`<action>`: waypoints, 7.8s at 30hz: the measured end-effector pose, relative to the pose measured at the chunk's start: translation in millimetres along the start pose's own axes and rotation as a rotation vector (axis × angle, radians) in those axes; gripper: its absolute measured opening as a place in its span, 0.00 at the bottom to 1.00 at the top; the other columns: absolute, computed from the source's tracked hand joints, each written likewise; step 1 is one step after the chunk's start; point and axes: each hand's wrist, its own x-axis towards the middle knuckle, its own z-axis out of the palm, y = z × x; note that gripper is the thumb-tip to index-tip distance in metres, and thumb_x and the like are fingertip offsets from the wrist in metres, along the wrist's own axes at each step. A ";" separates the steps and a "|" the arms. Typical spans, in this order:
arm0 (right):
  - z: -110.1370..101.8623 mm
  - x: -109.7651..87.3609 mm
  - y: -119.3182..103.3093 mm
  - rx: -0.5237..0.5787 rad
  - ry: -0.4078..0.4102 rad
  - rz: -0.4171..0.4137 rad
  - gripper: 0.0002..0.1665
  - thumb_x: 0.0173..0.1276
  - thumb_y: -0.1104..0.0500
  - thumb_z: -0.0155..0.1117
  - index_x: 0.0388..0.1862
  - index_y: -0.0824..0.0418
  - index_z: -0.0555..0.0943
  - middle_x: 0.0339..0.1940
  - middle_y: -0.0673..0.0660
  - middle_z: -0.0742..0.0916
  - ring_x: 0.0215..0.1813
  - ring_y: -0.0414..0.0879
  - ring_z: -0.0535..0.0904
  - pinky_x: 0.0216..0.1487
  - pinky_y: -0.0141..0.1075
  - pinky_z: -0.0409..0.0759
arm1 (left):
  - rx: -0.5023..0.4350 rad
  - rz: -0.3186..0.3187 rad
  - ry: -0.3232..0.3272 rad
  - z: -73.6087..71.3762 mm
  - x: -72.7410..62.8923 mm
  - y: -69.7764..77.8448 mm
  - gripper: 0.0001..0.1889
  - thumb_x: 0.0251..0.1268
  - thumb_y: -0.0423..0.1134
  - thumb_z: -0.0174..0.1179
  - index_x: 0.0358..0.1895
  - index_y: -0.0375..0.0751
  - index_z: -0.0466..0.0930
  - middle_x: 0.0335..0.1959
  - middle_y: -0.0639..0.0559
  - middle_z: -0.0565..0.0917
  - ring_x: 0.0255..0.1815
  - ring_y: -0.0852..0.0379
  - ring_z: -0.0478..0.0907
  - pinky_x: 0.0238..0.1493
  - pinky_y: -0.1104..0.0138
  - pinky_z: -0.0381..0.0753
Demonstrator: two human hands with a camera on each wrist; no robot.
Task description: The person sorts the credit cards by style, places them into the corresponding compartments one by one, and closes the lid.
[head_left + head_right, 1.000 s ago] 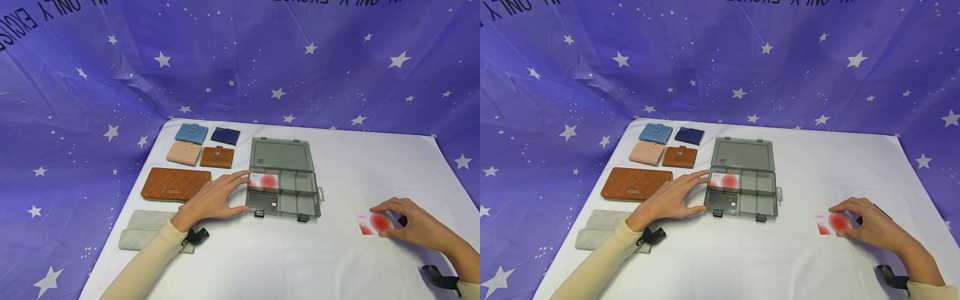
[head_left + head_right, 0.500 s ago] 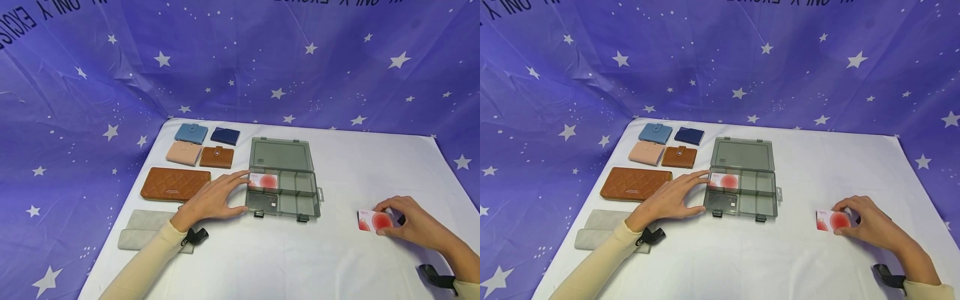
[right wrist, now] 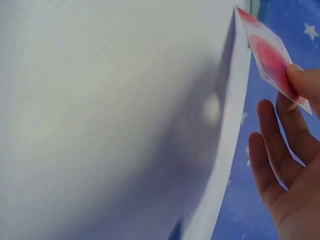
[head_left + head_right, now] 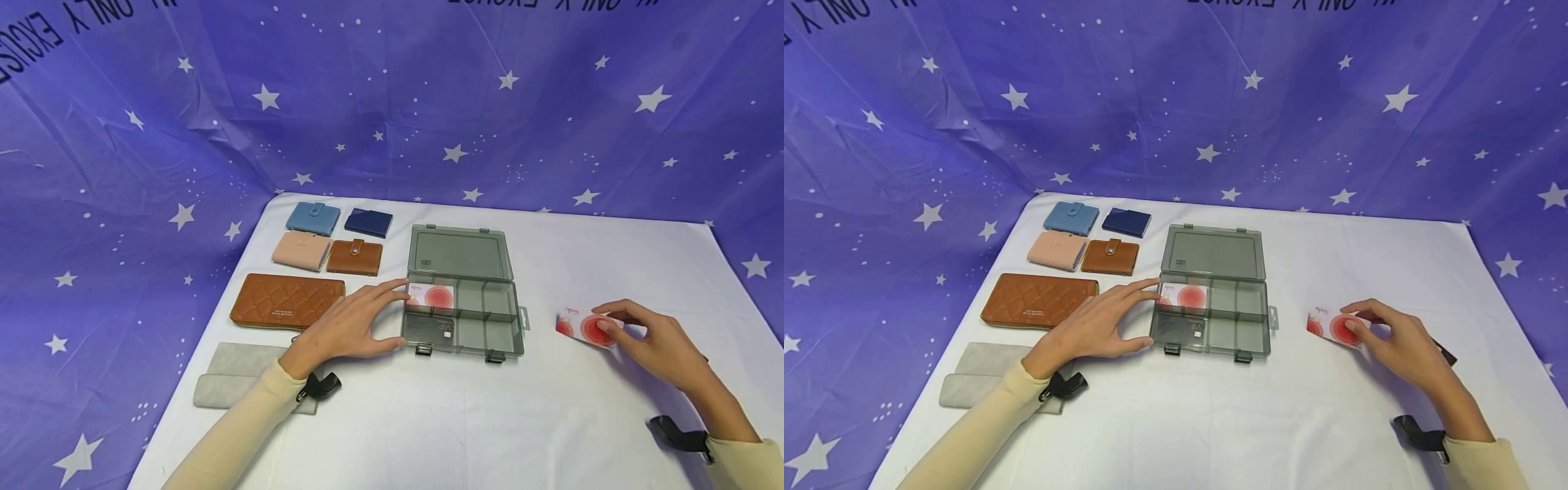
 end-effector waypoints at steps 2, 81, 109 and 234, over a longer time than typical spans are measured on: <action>4.1 7.4 -6.8 0.023 0.012 0.020 0.19 0.67 0.63 0.80 0.54 0.46 0.90 0.45 0.46 0.93 0.50 0.14 0.74 0.51 0.14 0.68 | 0.000 0.000 0.001 -0.1 0.0 0.1 0.40 0.66 0.70 0.66 0.78 0.61 0.72 0.87 0.66 0.60 0.75 0.49 0.74 0.62 0.47 0.81; 134.6 93.3 -166.9 -0.191 -0.299 -0.220 0.24 0.82 0.47 0.65 0.66 0.61 0.87 0.70 0.64 0.83 0.71 0.66 0.79 0.69 0.63 0.76 | -0.007 -0.008 -0.013 2.0 -2.9 -1.6 0.40 0.67 0.70 0.65 0.79 0.61 0.72 0.87 0.65 0.59 0.74 0.49 0.74 0.59 0.46 0.83; -10.2 23.5 9.5 -0.066 -0.041 -0.086 0.27 0.62 0.65 0.83 0.60 0.54 0.89 0.56 0.42 0.89 0.55 0.18 0.74 0.54 0.16 0.69 | 0.005 0.002 -0.011 0.8 0.7 0.4 0.41 0.67 0.70 0.64 0.80 0.60 0.71 0.87 0.65 0.59 0.75 0.50 0.73 0.59 0.47 0.82; 116.9 65.0 -173.1 0.207 -0.045 -0.073 0.12 0.72 0.60 0.77 0.51 0.48 0.92 0.39 0.42 0.93 0.40 0.43 0.90 0.35 0.38 0.79 | 0.000 -0.003 -0.026 0.2 2.3 -0.5 0.39 0.68 0.71 0.64 0.79 0.62 0.72 0.87 0.66 0.58 0.76 0.51 0.72 0.64 0.47 0.80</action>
